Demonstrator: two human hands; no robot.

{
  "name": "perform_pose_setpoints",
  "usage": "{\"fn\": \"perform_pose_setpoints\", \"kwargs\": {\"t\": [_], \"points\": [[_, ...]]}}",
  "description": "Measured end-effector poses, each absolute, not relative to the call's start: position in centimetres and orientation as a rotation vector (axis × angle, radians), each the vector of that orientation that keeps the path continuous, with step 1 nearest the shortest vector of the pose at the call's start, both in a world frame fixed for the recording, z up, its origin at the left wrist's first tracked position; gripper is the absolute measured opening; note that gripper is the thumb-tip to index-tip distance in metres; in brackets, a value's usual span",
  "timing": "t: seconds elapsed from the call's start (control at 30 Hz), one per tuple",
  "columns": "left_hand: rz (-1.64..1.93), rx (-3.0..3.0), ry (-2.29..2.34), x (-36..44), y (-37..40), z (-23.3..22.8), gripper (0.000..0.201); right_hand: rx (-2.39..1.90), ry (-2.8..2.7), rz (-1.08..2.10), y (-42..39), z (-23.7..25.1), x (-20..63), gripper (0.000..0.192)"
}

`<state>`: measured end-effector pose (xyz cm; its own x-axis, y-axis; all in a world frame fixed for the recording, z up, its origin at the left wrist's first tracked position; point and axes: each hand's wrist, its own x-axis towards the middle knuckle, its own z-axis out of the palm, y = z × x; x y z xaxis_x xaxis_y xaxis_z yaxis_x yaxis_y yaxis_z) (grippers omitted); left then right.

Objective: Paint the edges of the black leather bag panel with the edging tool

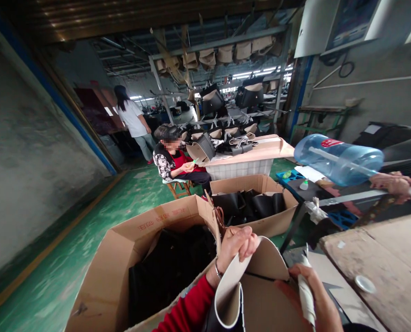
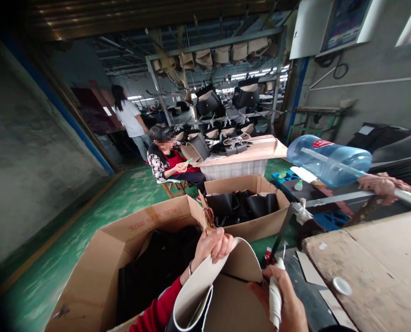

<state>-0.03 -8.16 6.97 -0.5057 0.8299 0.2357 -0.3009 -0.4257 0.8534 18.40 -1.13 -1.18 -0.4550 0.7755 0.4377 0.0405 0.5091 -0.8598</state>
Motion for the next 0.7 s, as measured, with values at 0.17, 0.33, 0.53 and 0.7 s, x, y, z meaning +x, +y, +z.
{"fn": "perform_pose_setpoints", "kwargs": {"t": [0.17,0.33,0.53,0.7], "points": [[1.995,0.878,0.924,0.5,-8.7,6.7,0.076,-0.738,-1.805,1.098,-1.0,-1.0,18.7,0.048],[1.993,0.888,0.864,1.7,-9.8,5.6,0.075,-0.839,-1.683,1.13,-1.0,-0.2,18.5,0.039],[1.825,0.874,0.735,2.3,-11.3,3.6,0.09,-0.7,-1.598,1.287,-1.0,2.1,18.3,0.026],[2.195,0.585,0.87,0.3,-9.5,3.2,0.075,-0.639,-1.694,1.278,-1.1,2.7,18.8,0.018]]}}
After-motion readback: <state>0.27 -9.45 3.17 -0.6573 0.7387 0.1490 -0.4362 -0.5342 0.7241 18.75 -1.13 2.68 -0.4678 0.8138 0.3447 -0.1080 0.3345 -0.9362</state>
